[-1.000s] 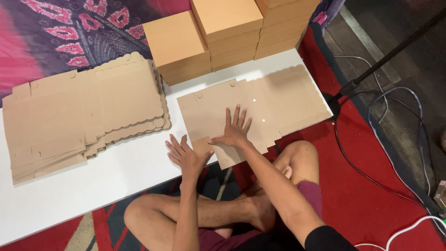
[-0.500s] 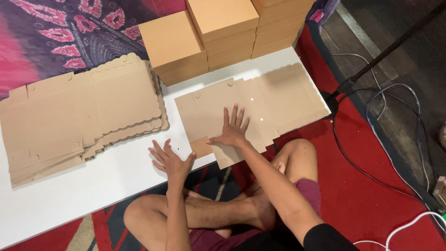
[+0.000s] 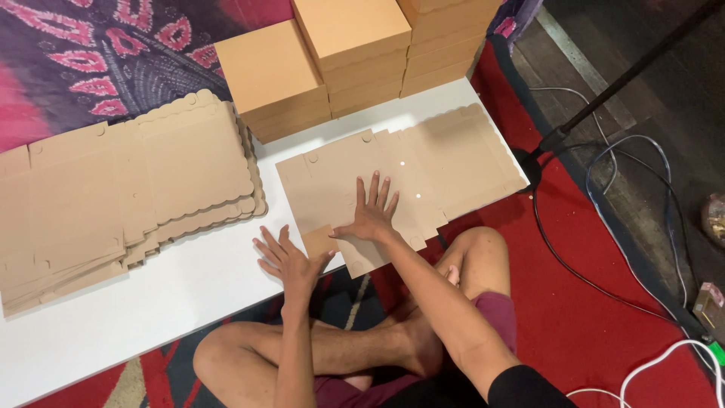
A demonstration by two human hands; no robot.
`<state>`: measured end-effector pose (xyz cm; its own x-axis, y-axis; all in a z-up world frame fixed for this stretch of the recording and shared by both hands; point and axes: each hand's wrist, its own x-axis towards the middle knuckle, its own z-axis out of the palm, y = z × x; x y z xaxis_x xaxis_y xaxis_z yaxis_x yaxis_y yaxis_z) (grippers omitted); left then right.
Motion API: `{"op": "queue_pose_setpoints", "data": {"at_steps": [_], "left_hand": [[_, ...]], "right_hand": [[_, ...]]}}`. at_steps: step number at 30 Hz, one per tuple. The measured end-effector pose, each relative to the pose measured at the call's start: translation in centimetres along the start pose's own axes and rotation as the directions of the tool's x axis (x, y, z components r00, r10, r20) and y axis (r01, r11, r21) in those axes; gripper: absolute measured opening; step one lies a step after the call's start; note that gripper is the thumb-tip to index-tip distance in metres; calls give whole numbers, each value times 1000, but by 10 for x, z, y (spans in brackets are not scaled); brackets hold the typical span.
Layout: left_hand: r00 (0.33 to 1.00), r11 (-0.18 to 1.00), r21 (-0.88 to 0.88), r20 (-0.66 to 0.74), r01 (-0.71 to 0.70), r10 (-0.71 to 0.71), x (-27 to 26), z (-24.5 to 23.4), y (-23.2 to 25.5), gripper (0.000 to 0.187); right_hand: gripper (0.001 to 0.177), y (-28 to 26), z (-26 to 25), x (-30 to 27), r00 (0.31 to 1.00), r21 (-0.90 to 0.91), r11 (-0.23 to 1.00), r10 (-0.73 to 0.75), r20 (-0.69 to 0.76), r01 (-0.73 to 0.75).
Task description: Folding a flat cardboard sheet into a box shape
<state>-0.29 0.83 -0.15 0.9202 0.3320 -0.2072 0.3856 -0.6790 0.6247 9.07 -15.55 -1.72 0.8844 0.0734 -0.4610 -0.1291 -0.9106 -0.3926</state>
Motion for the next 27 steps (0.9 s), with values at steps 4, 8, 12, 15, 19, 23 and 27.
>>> {"op": "queue_pose_setpoints", "data": {"at_steps": [4, 8, 12, 15, 19, 23, 27], "left_hand": [[999, 1000, 4, -44, 29, -29, 0, -10, -21, 112], [995, 998, 15, -81, 56, -55, 5, -16, -41, 111], [997, 997, -68, -65, 48, -52, 11, -6, -38, 107], [1000, 1000, -30, -11, -9, 9, 3, -3, -4, 113], [998, 998, 28, 32, -54, 53, 2, 11, 12, 114], [1000, 999, 38, 11, -23, 23, 4, 12, 9, 113], [1000, 1000, 4, -7, -2, 2, 1, 1, 3, 113]], "right_hand": [[151, -2, -4, -4, 1000, 2, 1000, -2, 9, 2], [150, -4, -5, -6, 1000, -1, 1000, -4, -2, 4], [149, -3, -5, -7, 1000, 2, 1000, -7, -4, 7], [149, -2, -3, -3, 1000, 8, 1000, -4, -5, 4], [149, -3, -4, -4, 1000, -7, 1000, 7, 0, -7], [150, -3, -4, -4, 1000, -1, 1000, 3, 6, -3], [150, -4, -6, -6, 1000, 2, 1000, 1, 2, -1]]}}
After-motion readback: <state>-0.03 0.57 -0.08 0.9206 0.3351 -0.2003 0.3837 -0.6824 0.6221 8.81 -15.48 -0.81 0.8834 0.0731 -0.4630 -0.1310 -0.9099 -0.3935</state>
